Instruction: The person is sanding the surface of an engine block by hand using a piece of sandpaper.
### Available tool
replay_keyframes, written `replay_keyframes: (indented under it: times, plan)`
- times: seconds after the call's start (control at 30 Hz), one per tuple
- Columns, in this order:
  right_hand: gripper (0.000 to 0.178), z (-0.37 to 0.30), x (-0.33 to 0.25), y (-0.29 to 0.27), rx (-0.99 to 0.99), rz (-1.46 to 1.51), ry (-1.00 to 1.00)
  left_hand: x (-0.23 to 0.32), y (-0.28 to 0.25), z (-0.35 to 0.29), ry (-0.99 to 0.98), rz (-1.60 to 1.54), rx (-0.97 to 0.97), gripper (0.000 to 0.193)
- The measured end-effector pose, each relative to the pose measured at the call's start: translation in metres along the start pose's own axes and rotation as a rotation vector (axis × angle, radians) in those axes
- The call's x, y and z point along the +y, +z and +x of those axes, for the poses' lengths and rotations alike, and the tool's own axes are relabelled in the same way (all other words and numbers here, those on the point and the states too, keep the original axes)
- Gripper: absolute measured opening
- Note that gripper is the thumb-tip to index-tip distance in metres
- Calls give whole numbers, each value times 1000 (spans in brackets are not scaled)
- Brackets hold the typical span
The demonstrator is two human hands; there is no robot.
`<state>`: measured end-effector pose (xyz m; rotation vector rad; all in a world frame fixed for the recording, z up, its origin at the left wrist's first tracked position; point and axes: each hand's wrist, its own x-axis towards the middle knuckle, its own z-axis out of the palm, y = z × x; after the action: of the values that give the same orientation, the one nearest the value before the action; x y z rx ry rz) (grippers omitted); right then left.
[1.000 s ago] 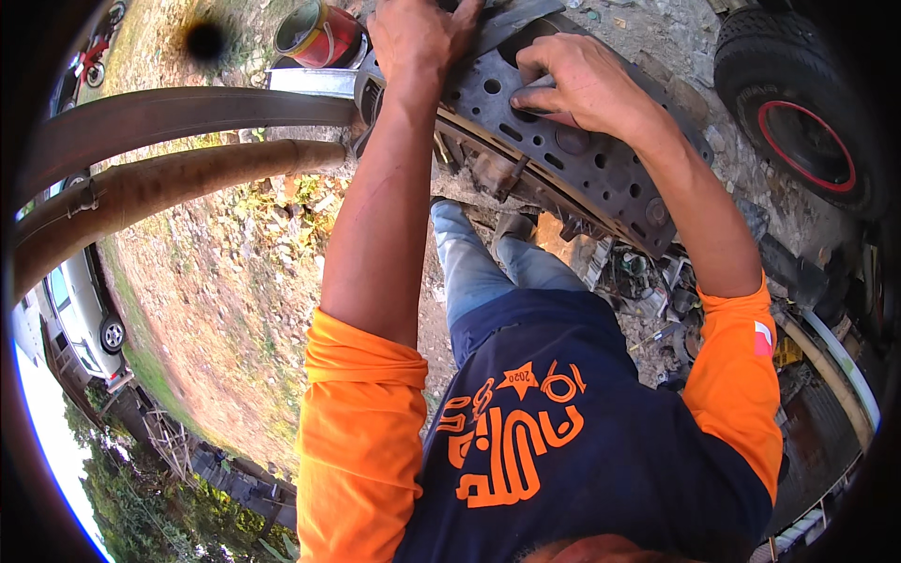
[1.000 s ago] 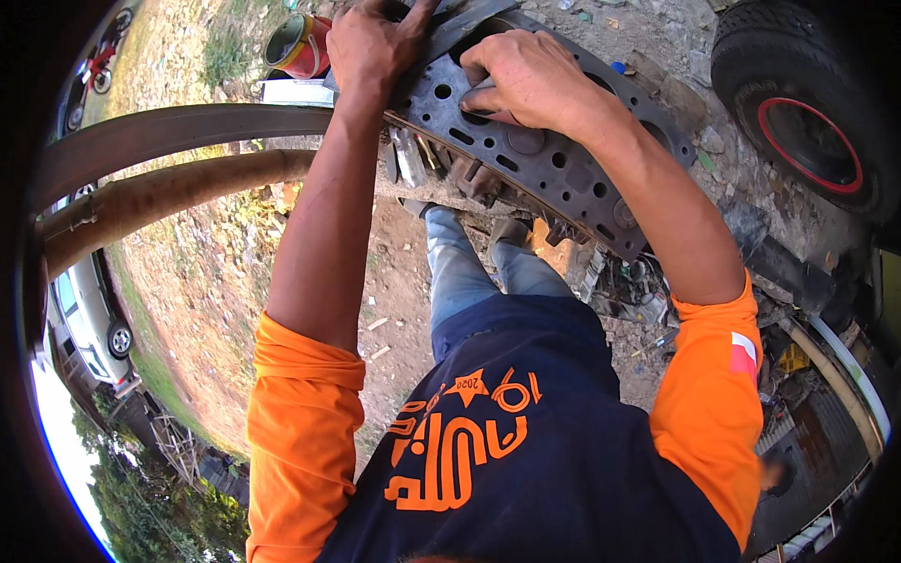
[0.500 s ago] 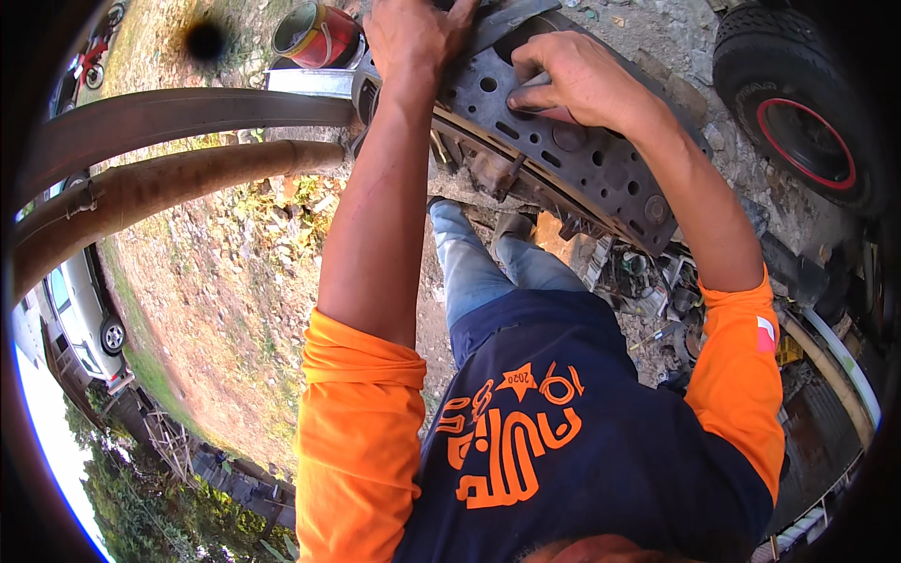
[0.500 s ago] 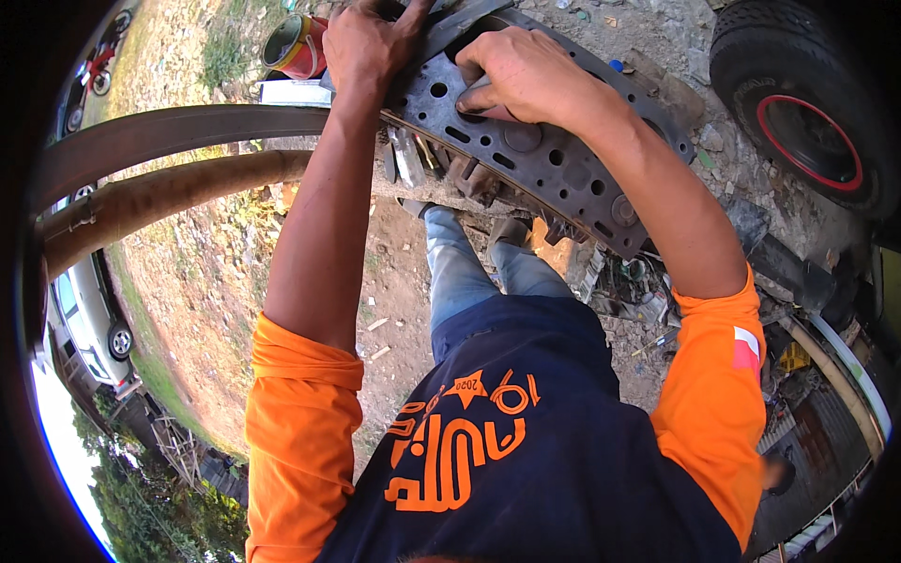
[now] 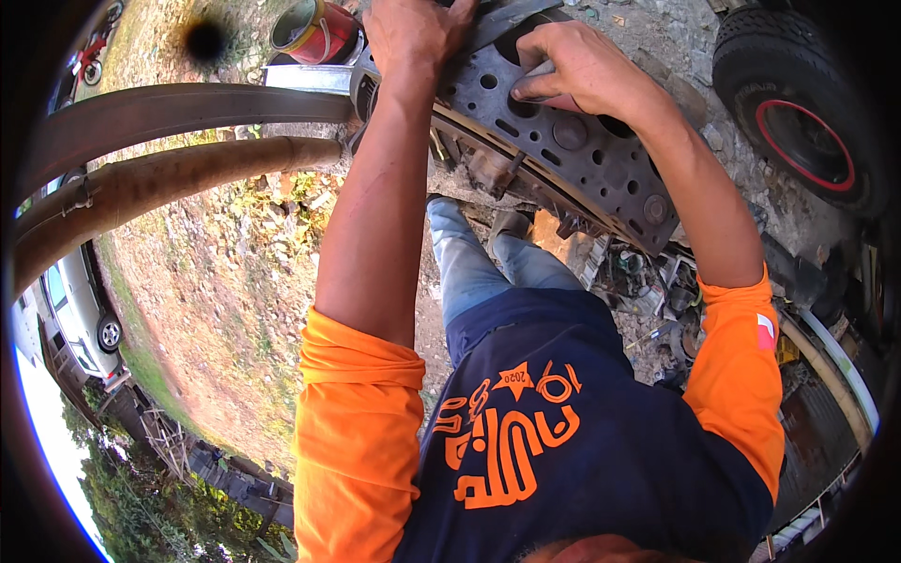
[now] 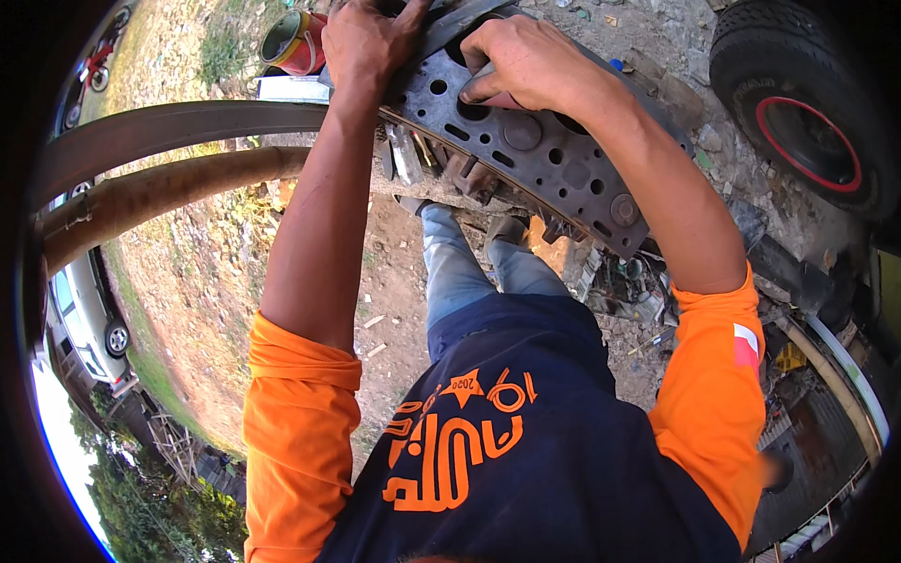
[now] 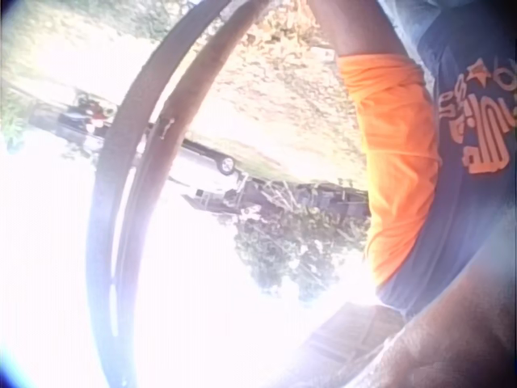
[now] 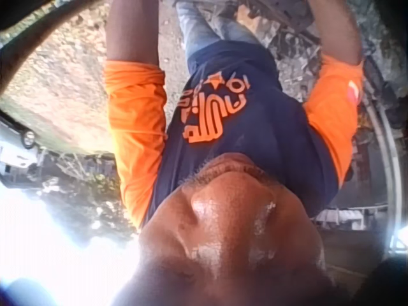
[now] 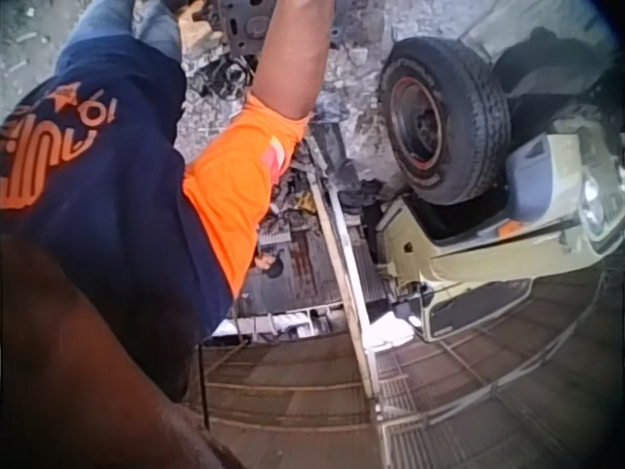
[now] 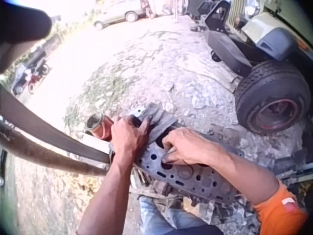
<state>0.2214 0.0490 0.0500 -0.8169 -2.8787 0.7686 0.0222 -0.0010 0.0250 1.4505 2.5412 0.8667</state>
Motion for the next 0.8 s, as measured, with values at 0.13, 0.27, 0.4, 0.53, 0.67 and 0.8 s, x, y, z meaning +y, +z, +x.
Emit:
replay_keyframes:
  times: [0.13, 0.27, 0.4, 0.53, 0.67, 0.8]
  plan:
    - [32, -3, 2, 11, 31, -66, -83, -2, 2, 0, 97, 46, 63, 48]
    - [35, 0, -2, 7, 8, 47, -35, -3, 2, 3, 39, -4, 21, 46]
    - [30, -1, -3, 8, 15, 32, -40, -3, 1, 2, 78, -27, 46, 47]
    - [33, -4, -10, 3, -44, 70, 61, -1, 3, 5, 72, -30, 44, 48]
    - [31, -7, -16, 0, -29, 80, 78, -1, 2, 2, 96, 7, 30, 52]
    - [34, -10, -20, 5, -50, 96, 170, -19, 9, 4, 97, 18, 5, 69]
